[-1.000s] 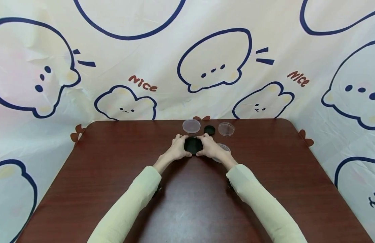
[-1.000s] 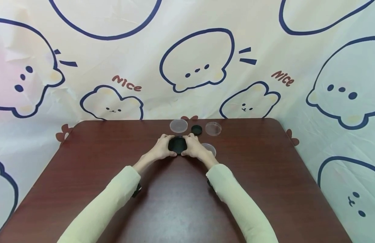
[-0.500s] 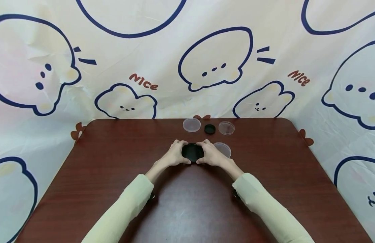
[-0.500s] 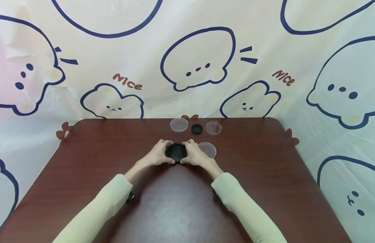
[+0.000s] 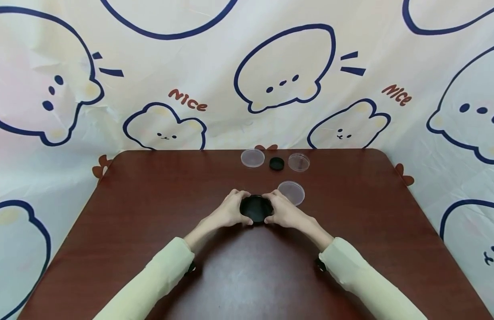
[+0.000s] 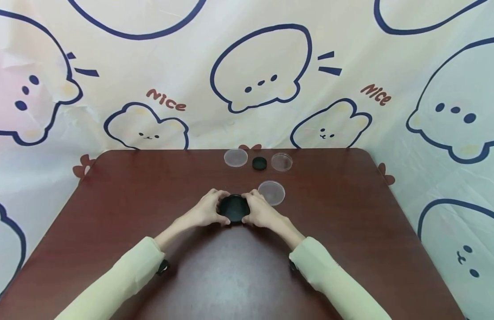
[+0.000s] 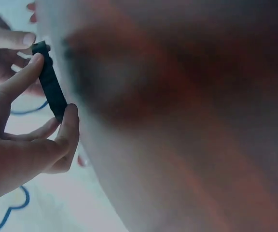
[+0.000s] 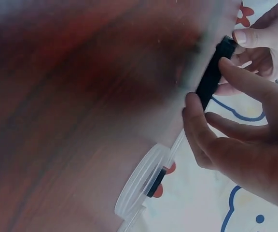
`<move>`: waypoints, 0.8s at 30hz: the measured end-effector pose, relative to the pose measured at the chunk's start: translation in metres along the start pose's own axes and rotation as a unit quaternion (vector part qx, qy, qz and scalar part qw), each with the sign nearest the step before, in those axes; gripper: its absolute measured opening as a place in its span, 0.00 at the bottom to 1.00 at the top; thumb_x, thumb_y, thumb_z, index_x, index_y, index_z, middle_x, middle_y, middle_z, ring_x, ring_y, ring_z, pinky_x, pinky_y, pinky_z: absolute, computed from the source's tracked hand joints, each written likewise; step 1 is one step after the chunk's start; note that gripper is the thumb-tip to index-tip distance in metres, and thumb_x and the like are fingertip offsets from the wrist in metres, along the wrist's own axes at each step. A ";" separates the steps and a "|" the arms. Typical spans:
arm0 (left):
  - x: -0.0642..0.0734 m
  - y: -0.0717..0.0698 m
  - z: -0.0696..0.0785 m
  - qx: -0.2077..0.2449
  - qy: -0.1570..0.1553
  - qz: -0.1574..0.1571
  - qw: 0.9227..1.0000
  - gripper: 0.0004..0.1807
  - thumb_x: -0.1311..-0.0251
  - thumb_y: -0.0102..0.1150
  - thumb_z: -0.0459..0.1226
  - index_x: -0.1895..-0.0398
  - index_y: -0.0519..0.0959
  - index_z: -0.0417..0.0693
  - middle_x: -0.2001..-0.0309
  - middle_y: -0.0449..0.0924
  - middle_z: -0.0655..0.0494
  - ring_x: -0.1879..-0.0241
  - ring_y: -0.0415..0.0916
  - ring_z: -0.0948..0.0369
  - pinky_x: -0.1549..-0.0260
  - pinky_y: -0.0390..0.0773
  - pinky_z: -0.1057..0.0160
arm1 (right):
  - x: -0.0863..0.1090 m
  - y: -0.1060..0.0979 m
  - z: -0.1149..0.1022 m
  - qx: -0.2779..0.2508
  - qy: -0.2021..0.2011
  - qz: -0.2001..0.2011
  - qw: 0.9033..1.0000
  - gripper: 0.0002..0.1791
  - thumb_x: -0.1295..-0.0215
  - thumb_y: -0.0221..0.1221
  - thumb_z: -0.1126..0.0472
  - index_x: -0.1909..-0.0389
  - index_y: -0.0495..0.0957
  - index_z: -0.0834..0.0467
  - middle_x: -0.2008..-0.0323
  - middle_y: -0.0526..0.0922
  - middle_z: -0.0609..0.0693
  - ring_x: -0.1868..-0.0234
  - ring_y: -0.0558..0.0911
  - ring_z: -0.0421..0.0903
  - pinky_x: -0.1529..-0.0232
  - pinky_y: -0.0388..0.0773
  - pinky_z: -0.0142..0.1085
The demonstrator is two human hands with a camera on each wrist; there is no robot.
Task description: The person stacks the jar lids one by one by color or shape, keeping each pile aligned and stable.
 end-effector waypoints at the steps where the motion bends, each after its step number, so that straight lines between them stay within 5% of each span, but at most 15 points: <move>1: 0.002 0.001 0.001 -0.002 0.001 -0.002 1.000 0.42 0.64 0.81 0.34 0.41 0.72 0.35 0.48 0.70 0.42 0.48 0.68 0.49 0.45 0.68 0.54 | 0.002 0.001 0.000 0.001 0.000 -0.001 1.000 0.38 0.51 0.73 0.66 0.39 0.69 0.71 0.49 0.71 0.61 0.50 0.72 0.52 0.47 0.71 0.43; 16: 0.021 0.014 0.008 -0.004 -0.003 -0.016 1.000 0.43 0.63 0.81 0.36 0.40 0.71 0.36 0.49 0.68 0.43 0.47 0.67 0.48 0.46 0.69 0.52 | 0.026 0.010 -0.001 -0.031 -0.003 -0.001 1.000 0.38 0.51 0.73 0.69 0.38 0.68 0.70 0.49 0.71 0.60 0.64 0.77 0.44 0.62 0.77 0.31; 24: 0.028 0.017 0.011 0.005 0.008 -0.003 1.000 0.43 0.64 0.81 0.35 0.41 0.71 0.35 0.49 0.68 0.44 0.47 0.67 0.47 0.46 0.69 0.52 | 0.033 0.012 0.001 -0.063 -0.029 0.003 0.998 0.37 0.51 0.71 0.72 0.39 0.68 0.70 0.50 0.70 0.60 0.59 0.78 0.49 0.63 0.77 0.27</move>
Point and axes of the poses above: each hand's wrist, its own x-axis away from the middle knuckle, its own y-axis out of the palm, z = x × y, the point moved 8 cm from there along -x, towards the middle knuckle
